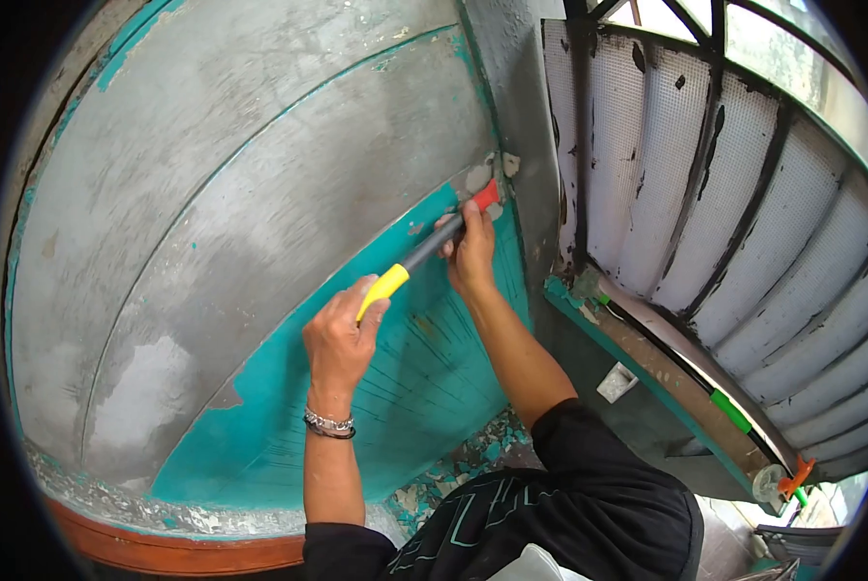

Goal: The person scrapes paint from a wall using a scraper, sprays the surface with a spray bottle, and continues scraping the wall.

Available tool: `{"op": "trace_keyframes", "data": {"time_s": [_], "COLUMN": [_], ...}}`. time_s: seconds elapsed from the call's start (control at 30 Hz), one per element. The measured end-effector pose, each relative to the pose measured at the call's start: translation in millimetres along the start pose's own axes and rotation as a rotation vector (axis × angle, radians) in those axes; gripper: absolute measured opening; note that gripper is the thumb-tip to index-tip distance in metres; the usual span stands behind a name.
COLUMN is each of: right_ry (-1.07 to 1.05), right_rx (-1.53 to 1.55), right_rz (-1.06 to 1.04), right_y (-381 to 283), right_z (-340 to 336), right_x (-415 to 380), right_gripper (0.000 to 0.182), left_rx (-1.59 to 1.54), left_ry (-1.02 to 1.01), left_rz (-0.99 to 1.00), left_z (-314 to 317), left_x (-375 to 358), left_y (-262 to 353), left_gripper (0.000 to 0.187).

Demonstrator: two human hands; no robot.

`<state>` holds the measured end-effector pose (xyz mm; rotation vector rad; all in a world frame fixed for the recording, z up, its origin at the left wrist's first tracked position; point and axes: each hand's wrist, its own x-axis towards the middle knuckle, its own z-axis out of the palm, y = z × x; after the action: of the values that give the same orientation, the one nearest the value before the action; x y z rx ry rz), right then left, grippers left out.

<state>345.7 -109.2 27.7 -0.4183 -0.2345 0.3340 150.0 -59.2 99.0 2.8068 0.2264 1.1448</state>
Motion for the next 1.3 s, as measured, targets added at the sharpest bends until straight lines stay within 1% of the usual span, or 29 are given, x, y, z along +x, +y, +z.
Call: {"op": "trace_keyframes", "data": {"time_s": [0.03,0.07,0.1,0.13,0.17,0.2,0.23,0.27,0.3,0.33,0.37,0.4,0.47,0.5,0.57,0.6,0.67,0.77,0.83,0.9,1.03,1.13,1.2,1.3], "right_ry": [-0.010,0.021,0.049,0.035,0.016,0.001,-0.027,-0.019,-0.058,-0.098,-0.074,-0.064,0.011,0.022,0.153,0.162,0.150,0.180,0.178,0.168,0.175,0.189,0.189,0.210], "right_rx": [0.002,0.066,0.127,0.123,0.121,0.120,0.023,0.020,-0.090,-0.200,-0.225,-0.226,-0.266,-0.270,-0.272,-0.275,-0.280,-0.255,-0.261,-0.269,-0.257,-0.211,-0.178,-0.229], "right_rz": [-0.002,-0.085,-0.166,-0.163,-0.157,-0.152,-0.133,-0.130,-0.046,0.037,0.092,0.093,0.155,0.155,0.119,0.118,0.195,0.172,0.193,0.215,0.186,0.133,0.092,0.048], "right_y": [7.6,19.1,29.9,32.4,35.4,38.1,34.6,36.5,38.4,39.1,39.2,40.1,42.1,46.4,49.2,49.0,37.3,39.5,33.9,28.8,30.3,34.2,31.4,22.7], "right_z": [-3.0,-9.2,-16.1,-16.3,-17.3,-18.8,-15.5,-17.9,-20.5,-23.4,-26.8,-32.9,-47.4,-55.1,-65.3,-71.4,-68.8,-72.3,-75.4,-77.5,-79.5,-83.3,-82.2,-80.8], "right_x": [-1.1,-3.5,-4.7,-11.8,-21.7,-30.6,-41.9,-51.0,-58.7,-65.7,-74.1,-80.0,-83.5,-81.9,-77.9,-76.1,-74.8,-68.7,-68.9,-69.8,-64.0,-44.8,-34.4,-22.3], "right_gripper": [0.028,0.029,0.031,0.031,0.031,0.031,0.030,0.030,0.030,0.029,0.029,0.029,0.028,0.028,0.027,0.027,0.029,0.030,0.029,0.029,0.026,0.025,0.025,0.027], "left_rx": [0.058,0.063,0.126,0.188,0.104,0.105,0.119,0.131,0.127,0.069,0.012,0.008,-0.033,-0.049,-0.039,-0.019,-0.019,-0.042,-0.069,-0.077,-0.085,-0.084,-0.073,-0.074], "left_ry": [-0.049,-0.036,-0.077,-0.122,-0.092,-0.090,-0.146,-0.207,-0.215,-0.236,-0.260,-0.269,-0.370,-0.352,-0.377,-0.391,-0.395,-0.397,-0.402,-0.474,-0.455,-0.422,-0.363,-0.349], "left_rz": [0.087,0.091,0.148,0.198,0.187,0.183,0.066,-0.049,-0.049,-0.119,-0.190,-0.189,-0.293,-0.285,-0.278,-0.270,-0.270,-0.271,-0.274,-0.336,-0.376,-0.340,-0.231,-0.229], "left_z": [2.3,-2.0,-4.8,-6.9,-9.3,-13.6,-17.5,-20.2,-18.1,-12.0,-8.1,-5.1,3.3,10.9,19.2,22.8,24.1,25.5,25.5,24.8,38.9,45.1,59.5,63.7], "left_x": [-5.4,-8.8,-13.5,-20.5,-28.5,-37.7,-48.9,-61.1,-74.6,-88.8,-98.0,-103.5,-106.5,-108.7,-109.4,-108.2,-104.3,-100.9,-98.5,-95.5,-103.1,-83.9,-74.0,-65.7], "left_y": [-6.0,-4.2,0.4,2.8,-2.5,-5.4,-6.7,-6.4,-6.1,-5.7,-2.5,3.4,20.0,23.5,27.5,29.4,37.4,53.0,65.2,75.3,69.8,56.9,47.1,47.4], "left_gripper": [0.033,0.033,0.036,0.038,0.040,0.040,0.040,0.040,0.040,0.042,0.044,0.044,0.047,0.047,0.048,0.048,0.048,0.048,0.048,0.046,0.045,0.045,0.045,0.043]}}
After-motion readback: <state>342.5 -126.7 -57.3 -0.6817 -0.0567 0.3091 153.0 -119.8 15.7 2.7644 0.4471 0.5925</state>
